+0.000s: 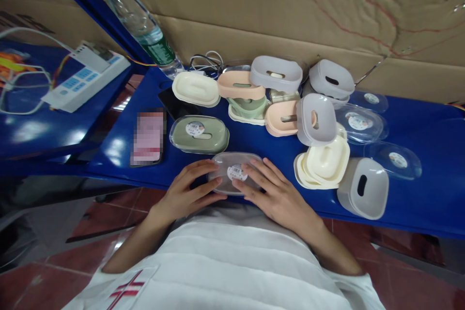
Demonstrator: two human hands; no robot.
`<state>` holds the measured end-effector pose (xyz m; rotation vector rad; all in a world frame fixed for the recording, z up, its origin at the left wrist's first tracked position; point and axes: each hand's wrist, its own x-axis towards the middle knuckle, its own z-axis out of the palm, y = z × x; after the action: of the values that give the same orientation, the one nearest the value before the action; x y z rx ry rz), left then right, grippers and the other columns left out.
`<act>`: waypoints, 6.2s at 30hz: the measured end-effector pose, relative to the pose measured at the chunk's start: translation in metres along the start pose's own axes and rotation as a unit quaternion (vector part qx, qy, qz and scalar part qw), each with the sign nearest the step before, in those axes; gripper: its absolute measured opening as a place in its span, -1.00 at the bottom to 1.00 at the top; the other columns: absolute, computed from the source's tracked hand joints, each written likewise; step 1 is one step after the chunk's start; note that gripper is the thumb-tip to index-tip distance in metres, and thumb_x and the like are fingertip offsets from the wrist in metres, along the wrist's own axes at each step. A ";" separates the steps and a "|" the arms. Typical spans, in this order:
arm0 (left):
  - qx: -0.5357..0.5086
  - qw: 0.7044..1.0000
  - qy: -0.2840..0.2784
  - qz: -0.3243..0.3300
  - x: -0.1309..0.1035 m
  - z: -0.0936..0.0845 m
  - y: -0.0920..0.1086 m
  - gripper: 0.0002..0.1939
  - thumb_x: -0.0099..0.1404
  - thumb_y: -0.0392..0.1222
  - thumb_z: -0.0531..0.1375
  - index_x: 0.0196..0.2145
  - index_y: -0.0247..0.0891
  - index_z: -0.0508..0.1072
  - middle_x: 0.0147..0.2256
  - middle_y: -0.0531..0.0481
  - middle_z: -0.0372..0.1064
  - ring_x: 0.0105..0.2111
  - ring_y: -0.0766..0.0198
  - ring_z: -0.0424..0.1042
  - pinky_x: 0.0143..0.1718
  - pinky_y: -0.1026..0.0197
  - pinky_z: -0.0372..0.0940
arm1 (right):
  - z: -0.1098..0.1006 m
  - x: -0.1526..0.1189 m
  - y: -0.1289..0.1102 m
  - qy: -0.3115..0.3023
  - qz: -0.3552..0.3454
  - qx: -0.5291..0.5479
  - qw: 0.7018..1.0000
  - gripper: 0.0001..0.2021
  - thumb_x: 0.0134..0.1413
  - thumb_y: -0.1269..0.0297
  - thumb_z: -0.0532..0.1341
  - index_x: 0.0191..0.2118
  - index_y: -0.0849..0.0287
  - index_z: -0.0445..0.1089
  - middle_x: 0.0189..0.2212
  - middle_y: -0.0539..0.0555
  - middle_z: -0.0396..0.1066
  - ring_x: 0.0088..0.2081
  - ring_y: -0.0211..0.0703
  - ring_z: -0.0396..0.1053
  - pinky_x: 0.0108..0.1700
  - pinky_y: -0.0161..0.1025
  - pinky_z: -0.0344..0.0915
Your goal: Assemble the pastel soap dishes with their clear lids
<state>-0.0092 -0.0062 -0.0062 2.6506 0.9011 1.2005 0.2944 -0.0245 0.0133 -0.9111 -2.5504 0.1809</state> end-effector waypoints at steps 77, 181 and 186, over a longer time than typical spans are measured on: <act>0.041 0.954 -0.219 0.201 0.066 0.034 0.033 -0.79 0.55 -0.38 0.21 0.09 -0.34 0.49 -0.10 -0.12 0.56 -0.09 0.14 0.56 0.06 0.05 0.44 | -0.076 -0.067 0.008 0.090 0.140 0.080 0.983 -0.69 0.38 0.52 0.25 0.10 0.04 0.53 0.06 0.09 0.61 0.19 -0.02 0.53 0.44 0.13 0.26; 0.149 0.975 -0.129 0.101 0.054 0.010 0.027 -0.66 0.46 -0.39 0.29 0.16 -0.25 0.48 0.07 -0.19 0.57 0.06 0.00 0.60 0.16 -0.04 0.51 | -0.025 -0.020 0.008 0.003 0.155 -0.019 0.988 -0.14 0.44 0.12 0.30 0.64 -0.11 -0.17 0.59 0.21 -0.03 0.60 0.25 -0.12 0.51 0.35 0.19; 0.152 0.973 -0.133 0.111 0.057 0.009 0.027 -0.66 0.46 -0.42 0.26 0.15 -0.24 0.49 0.10 -0.20 0.56 0.07 0.00 0.60 0.16 -0.04 0.51 | -0.026 -0.028 0.014 0.020 0.154 -0.012 0.988 -0.14 0.40 0.13 0.34 0.62 -0.23 -0.11 0.59 0.14 -0.03 0.59 0.28 -0.07 0.51 0.39 0.16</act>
<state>0.0398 0.0045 0.0333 3.1280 0.8163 0.7595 0.3331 -0.0316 0.0236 -1.3031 -2.3671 0.2205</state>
